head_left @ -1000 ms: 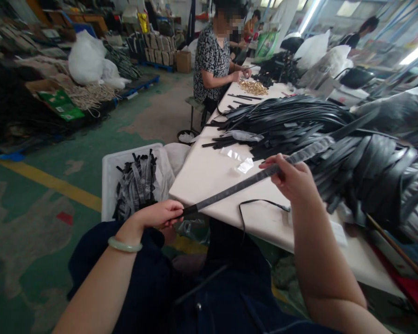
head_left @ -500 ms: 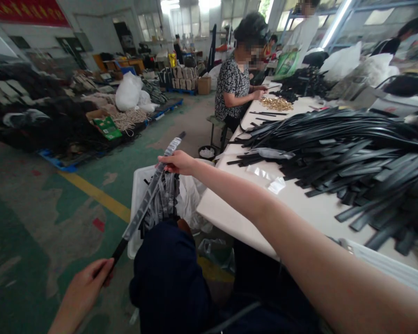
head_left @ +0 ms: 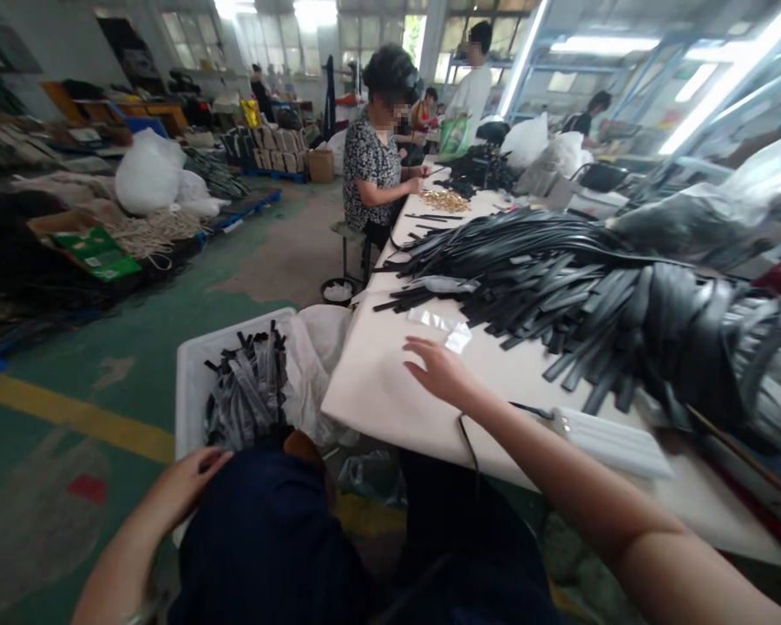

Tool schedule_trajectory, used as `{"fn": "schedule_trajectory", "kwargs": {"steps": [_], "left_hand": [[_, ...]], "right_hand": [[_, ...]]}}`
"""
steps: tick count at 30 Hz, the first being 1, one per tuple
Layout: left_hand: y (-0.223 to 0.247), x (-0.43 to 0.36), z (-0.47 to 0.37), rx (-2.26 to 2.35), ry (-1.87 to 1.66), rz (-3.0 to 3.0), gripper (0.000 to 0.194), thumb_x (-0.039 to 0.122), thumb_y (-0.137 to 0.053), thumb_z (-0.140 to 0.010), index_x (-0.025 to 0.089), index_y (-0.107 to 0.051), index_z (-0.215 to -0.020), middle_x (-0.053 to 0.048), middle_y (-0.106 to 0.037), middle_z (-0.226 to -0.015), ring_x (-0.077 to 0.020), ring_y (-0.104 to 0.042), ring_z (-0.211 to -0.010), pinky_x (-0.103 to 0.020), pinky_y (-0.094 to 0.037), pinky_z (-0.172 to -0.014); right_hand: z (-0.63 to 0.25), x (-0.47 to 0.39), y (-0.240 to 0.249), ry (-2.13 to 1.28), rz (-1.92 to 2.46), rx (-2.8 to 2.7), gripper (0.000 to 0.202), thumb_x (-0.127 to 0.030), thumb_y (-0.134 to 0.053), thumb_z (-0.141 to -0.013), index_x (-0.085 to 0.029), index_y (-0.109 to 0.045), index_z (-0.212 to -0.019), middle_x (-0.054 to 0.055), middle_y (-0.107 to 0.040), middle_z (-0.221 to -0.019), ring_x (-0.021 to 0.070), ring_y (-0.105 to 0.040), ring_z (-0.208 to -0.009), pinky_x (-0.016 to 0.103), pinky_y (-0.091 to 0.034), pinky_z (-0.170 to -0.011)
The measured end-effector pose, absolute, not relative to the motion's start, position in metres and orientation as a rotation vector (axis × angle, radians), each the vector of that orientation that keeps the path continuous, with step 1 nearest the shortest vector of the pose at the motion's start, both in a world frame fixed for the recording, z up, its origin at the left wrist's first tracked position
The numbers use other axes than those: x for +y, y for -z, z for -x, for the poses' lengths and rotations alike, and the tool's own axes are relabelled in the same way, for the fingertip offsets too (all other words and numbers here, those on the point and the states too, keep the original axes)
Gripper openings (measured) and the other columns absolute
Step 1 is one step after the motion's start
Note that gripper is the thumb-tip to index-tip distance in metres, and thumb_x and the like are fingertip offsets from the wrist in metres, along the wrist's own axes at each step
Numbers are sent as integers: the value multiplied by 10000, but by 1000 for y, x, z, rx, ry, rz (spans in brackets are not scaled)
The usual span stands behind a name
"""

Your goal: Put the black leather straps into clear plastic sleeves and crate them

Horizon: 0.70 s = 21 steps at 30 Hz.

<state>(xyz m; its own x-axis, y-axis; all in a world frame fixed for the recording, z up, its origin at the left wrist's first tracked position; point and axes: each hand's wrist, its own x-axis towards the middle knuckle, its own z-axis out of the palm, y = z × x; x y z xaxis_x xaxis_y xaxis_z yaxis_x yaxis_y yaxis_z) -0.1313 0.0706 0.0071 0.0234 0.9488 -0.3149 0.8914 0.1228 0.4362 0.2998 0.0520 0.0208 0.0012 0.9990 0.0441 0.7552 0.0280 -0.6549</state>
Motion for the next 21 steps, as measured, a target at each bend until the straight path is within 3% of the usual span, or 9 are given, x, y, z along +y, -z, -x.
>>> {"fn": "schedule_trajectory", "kwargs": {"steps": [2,3,7,9,13,15,17,19,21], "left_hand": [[-43,82,97,1777,-191,-1842,447,462,-529,-802,128,-638,-1077,-100,-730,-1078,-273,-658,-1043,-316,-503,-895],[-62,85,72,1741,-233,-1907,480,474,-512,-819,129,-613,-1138,-113,-715,-1114,-272,-656,-1042,-334,-499,-906],[-114,80,-55,1404,-309,-2337,424,442,-480,-886,164,-625,-1171,-123,-684,-1157,-284,-627,-1067,-399,-451,-972],[-107,72,-110,1215,-360,-2436,387,351,-556,-860,131,-632,-1170,-155,-649,-1207,-296,-598,-1115,-416,-425,-1007],[-54,59,-167,729,-570,-2287,588,175,-738,-693,141,-581,-1258,-153,-534,-1371,-262,-484,-1268,-377,-394,-1056],[-33,53,-174,640,-605,-2108,341,187,-732,-697,152,-688,-1033,-106,-665,-1138,-230,-592,-1078,-345,-469,-933],[-23,50,-174,681,-629,-1905,107,240,-700,-727,140,-688,-760,-39,-672,-772,-170,-612,-753,-287,-495,-722],[-22,51,-171,767,-669,-1717,169,290,-668,-744,132,-659,-685,9,-591,-594,-114,-518,-548,-234,-436,-554],[-24,58,-164,861,-736,-1605,187,311,-652,-739,126,-675,-720,20,-581,-570,-87,-459,-473,-208,-382,-474]], "right_hand": [[-346,29,-15,-328,2007,-1768,531,-249,-636,-844,-165,-513,-1353,166,-361,-1514,358,-276,-1409,531,-239,-1123],[-362,22,-12,-260,2088,-1755,555,-266,-649,-836,-163,-505,-1362,174,-353,-1517,371,-274,-1407,535,-253,-1113],[-374,7,-3,-362,2135,-1740,240,-212,-516,-912,-140,-696,-1054,181,-672,-1155,314,-584,-1153,431,-415,-996],[-362,-4,-2,-378,2100,-1719,252,-210,-476,-933,-158,-722,-943,143,-724,-981,269,-657,-1005,383,-463,-926],[-337,-29,0,-750,1792,-1349,266,-378,-554,-909,-167,-710,-953,73,-731,-871,188,-681,-781,299,-534,-729],[-329,-39,2,-1039,1490,-980,286,-430,-670,-817,-154,-709,-883,47,-715,-790,151,-653,-670,266,-530,-644],[-325,-45,4,-1186,1279,-741,284,-398,-793,-692,-156,-708,-814,13,-691,-707,112,-610,-594,227,-502,-590],[-324,-48,3,-1218,1210,-668,288,-331,-857,-603,-156,-710,-778,-6,-672,-649,90,-586,-560,200,-477,-564],[-327,-50,0,-1182,1219,-651,302,-307,-870,-573,-158,-711,-782,-2,-679,-661,100,-605,-576,212,-492,-584]]}}
